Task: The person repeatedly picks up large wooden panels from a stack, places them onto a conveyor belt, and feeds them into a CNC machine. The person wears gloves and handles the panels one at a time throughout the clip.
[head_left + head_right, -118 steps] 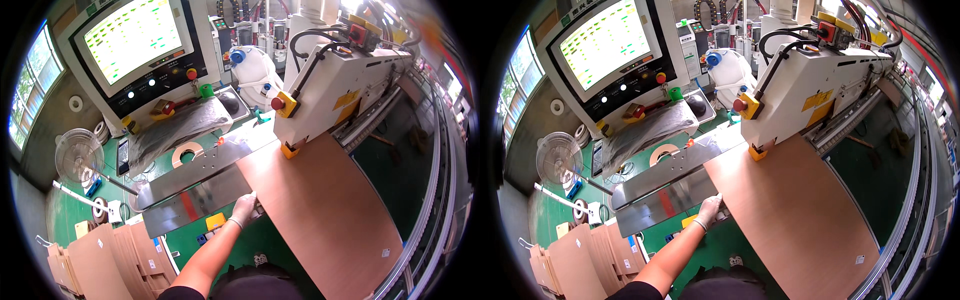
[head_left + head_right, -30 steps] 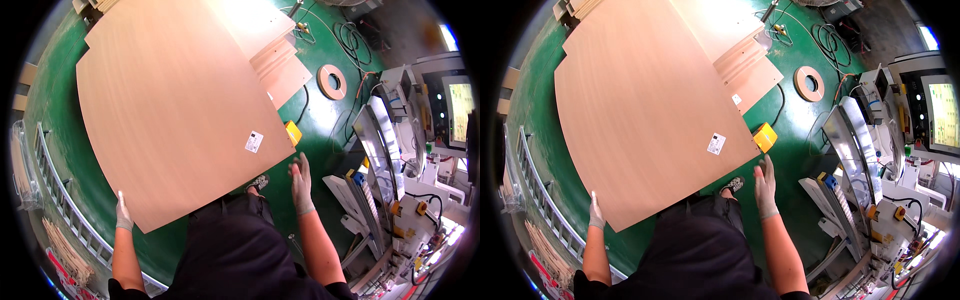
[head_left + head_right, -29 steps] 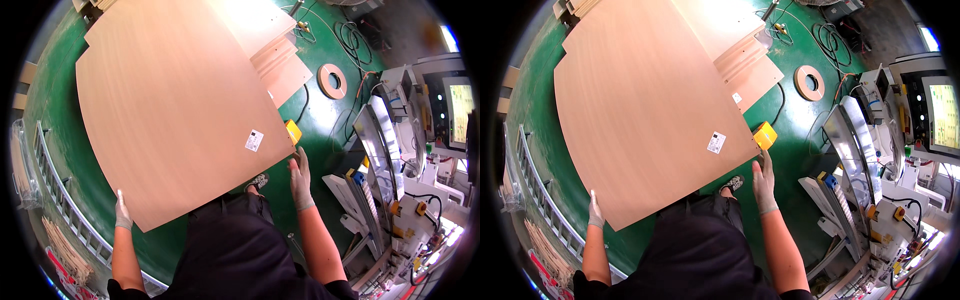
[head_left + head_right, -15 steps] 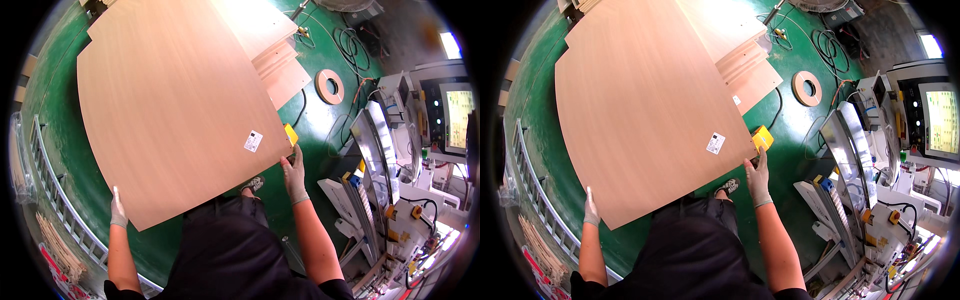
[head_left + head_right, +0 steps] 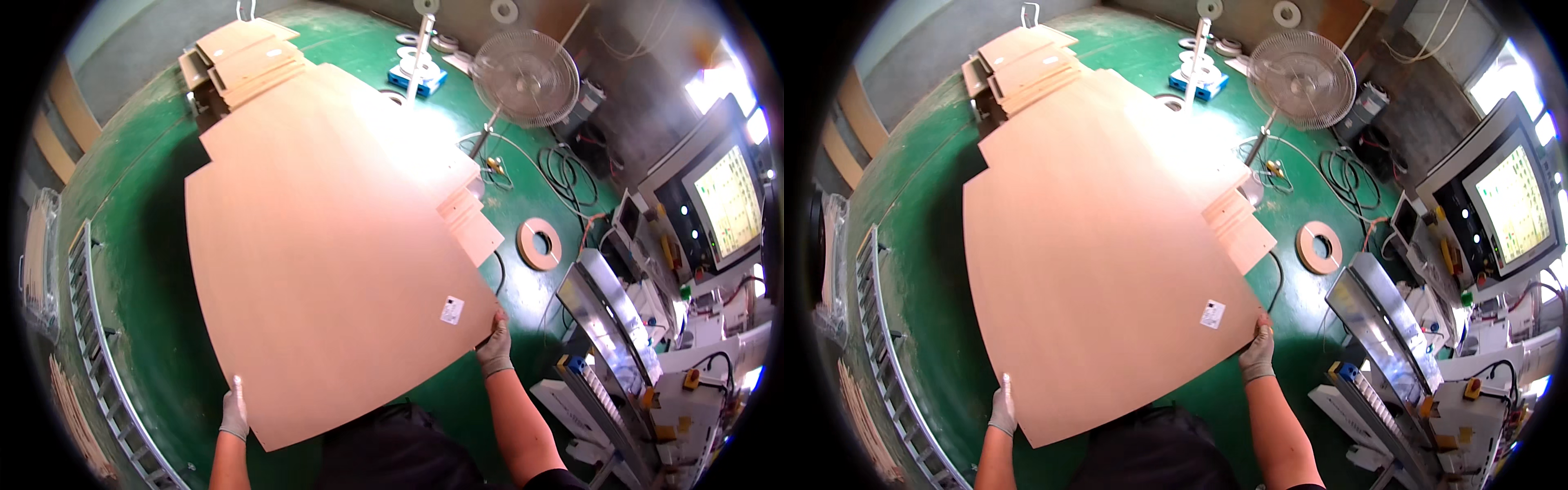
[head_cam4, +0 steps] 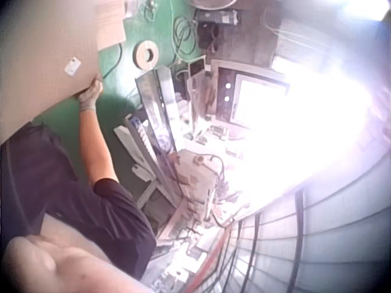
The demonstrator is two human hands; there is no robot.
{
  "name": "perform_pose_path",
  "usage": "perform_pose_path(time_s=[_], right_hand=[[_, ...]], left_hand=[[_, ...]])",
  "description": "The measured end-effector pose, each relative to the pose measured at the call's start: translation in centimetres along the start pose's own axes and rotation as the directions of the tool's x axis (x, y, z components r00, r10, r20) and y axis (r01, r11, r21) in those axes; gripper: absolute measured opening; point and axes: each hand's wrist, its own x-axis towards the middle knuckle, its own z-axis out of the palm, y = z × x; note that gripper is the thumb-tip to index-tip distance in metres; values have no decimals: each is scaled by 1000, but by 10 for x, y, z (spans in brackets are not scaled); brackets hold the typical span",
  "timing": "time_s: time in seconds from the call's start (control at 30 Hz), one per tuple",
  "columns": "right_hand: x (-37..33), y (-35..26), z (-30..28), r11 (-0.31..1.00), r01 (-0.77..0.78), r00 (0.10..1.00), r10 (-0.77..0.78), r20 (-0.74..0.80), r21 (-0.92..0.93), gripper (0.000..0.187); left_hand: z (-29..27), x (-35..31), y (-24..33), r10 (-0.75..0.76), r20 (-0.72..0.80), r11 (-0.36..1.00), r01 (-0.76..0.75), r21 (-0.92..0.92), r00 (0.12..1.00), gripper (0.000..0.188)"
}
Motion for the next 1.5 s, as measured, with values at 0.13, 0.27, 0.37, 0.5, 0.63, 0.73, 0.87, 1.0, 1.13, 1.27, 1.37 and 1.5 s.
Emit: perform_pose_path(time_s=[0.13, 0.27, 0.37, 0.5, 0.63, 0.73, 0.87, 1.0, 1.13, 1.27, 1.37, 1.5], right_hand=[[-54, 7, 50, 951, -267, 946, 227, 232, 158, 54], [-178, 55, 74, 866, -371, 861, 456, 226, -335, 58], [-206, 63, 62, 759, -277, 846, 484, 225, -590, 47], [-192, 28, 20, 904, -236, 925, 322, 202, -357, 44], [-213, -35, -28, 925, -99, 972, 168, 162, -366, 43], [-238, -61, -68, 944, -58, 983, 111, 148, -326, 42], [-305, -104, -121, 946, -40, 999, 49, 18, -323, 34], [-358, -125, -179, 967, 10, 990, -46, -137, -255, 40], [-400, -150, -208, 954, 134, 925, -217, -311, -267, 43], [-418, -143, -235, 956, 125, 874, -232, -426, -264, 42], [-431, -144, -232, 943, 134, 832, -274, -482, -305, 41], [-455, -128, -218, 940, 123, 759, -295, -581, -318, 38]], left_hand=[[38, -50, 7, 94, -16, 988, -91, 122, 995, 70], [100, -89, 19, 155, 193, 917, -214, 336, 969, 69], [141, -94, -20, 158, 224, 966, -197, 167, 962, 71], [206, -125, -37, -131, 347, 990, 104, 96, 929, 69], [246, -144, -73, -243, 462, 969, 240, 66, 853, 60], [249, -138, -91, -119, 451, 982, 173, -80, 885, 55], [237, -86, -100, 22, 329, 992, 20, -123, 944, 58], [206, 6, -75, 113, 114, 964, -82, -252, 987, 58], [179, 99, -23, 120, 309, 873, 48, -486, 943, 57], [138, 188, 34, 271, 230, 914, -175, -366, 935, 51], [126, 217, 52, 320, 242, 947, -317, -55, 916, 38], [136, 193, 81, 165, 244, 927, -235, 294, 956, 35]])
